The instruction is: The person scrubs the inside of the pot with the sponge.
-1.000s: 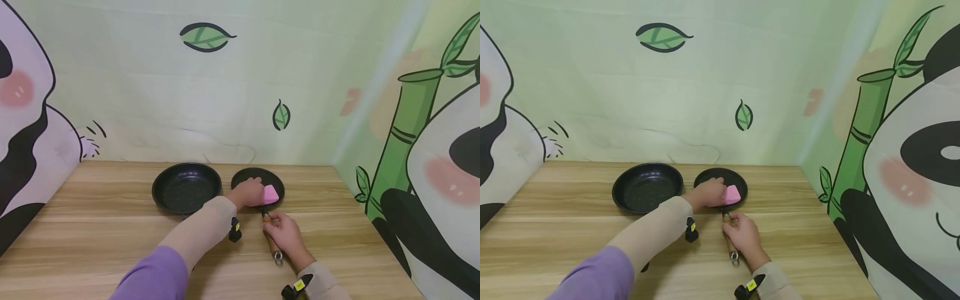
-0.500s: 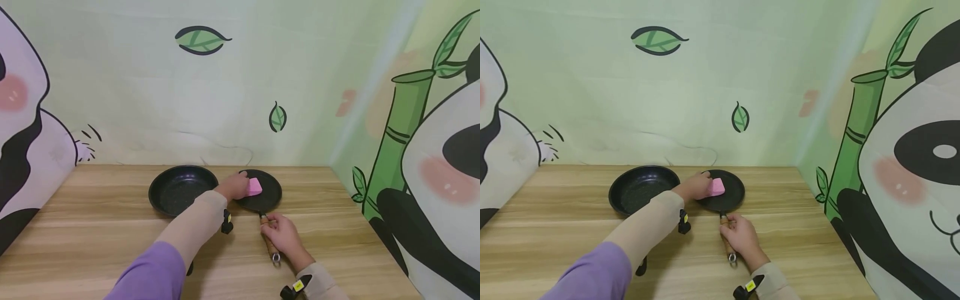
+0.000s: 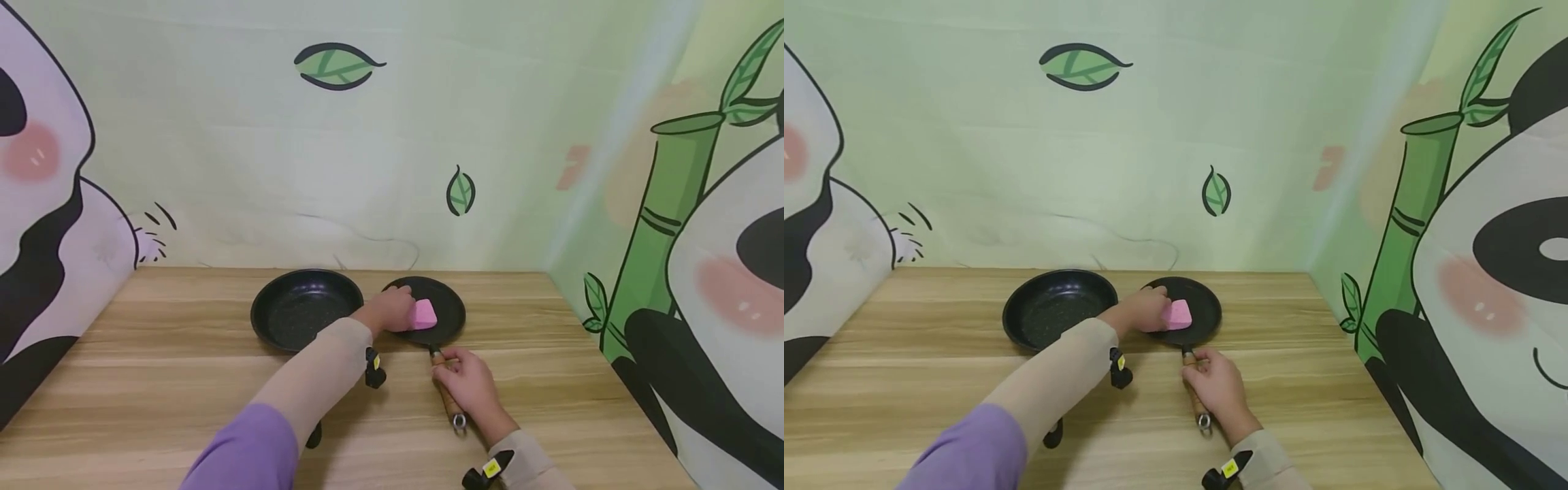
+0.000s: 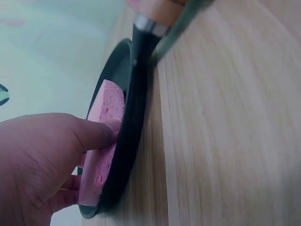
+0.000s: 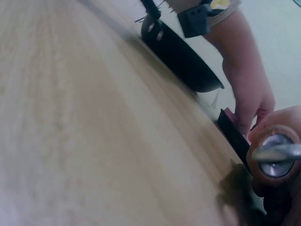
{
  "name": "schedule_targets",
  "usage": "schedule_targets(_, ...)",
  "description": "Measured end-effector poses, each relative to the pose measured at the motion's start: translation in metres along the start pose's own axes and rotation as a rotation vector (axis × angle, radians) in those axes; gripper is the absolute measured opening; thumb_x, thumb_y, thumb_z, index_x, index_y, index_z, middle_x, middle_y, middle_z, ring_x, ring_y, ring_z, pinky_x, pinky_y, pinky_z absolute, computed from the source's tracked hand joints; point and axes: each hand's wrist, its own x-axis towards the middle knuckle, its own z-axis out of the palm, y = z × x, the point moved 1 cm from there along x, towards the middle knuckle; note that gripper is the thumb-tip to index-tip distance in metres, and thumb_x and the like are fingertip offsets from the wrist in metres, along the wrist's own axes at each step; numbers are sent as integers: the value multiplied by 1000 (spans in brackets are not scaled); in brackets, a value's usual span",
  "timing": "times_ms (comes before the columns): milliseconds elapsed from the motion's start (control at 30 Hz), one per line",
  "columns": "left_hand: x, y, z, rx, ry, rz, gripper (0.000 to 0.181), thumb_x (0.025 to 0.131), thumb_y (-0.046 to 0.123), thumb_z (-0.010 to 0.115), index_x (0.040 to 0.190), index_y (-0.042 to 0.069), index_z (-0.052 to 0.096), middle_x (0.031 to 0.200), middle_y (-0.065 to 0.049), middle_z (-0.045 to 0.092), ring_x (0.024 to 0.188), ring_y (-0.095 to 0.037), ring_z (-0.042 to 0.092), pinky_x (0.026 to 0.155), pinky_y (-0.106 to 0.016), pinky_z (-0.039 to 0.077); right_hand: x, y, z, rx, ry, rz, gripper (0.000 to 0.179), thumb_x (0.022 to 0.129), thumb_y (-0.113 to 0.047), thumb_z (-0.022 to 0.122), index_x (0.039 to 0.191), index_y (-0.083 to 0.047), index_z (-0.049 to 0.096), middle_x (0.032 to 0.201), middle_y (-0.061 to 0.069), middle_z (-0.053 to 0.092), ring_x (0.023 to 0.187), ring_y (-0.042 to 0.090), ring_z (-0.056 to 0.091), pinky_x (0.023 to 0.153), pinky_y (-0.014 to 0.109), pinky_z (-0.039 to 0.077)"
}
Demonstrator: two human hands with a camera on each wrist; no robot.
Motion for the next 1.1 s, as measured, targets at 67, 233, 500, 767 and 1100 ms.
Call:
schedule_targets(67,-2,5,0,0,4,18,31,95,34,64,111,10,75,115,-8,61,100,-25,60,97,-39,51,0,-1,-1,2,-12,-1,31,82,-21,72,107,-4,68,68,-3,65,59,12,57,60,31,45)
schedule_targets(233,-3,20,2,-17,49,89,37,93,43,65,103,9,76,103,-7,62,91,-25,63,90,-37,52,-1,2,-2,-25,-9,-7,30,83,-23,72,107,-4,67,68,-3,64,59,12,56,60,31,45)
schedule_targets(500,1,32,3,-88,64,54,39,92,47,63,100,10,74,100,-5,64,84,-22,60,86,-35,52,2,5,-6,-8,-30,-18,32,83,-21,72,106,0,66,69,-1,66,59,13,58,59,30,46)
schedule_targets(767,5,38,-4,-75,61,20,37,93,45,63,103,11,74,110,-7,64,95,-26,61,91,-40,52,5,3,-11,-17,-30,-20,33,83,-21,73,108,0,66,64,-2,62,57,13,57,58,31,46)
schedule_targets(1100,18,17,4,-23,84,-149,32,99,32,58,117,11,73,123,-9,59,111,-28,57,94,-44,52,3,5,0,26,-75,-37,34,83,-18,70,111,0,64,64,-2,63,56,13,58,57,30,47)
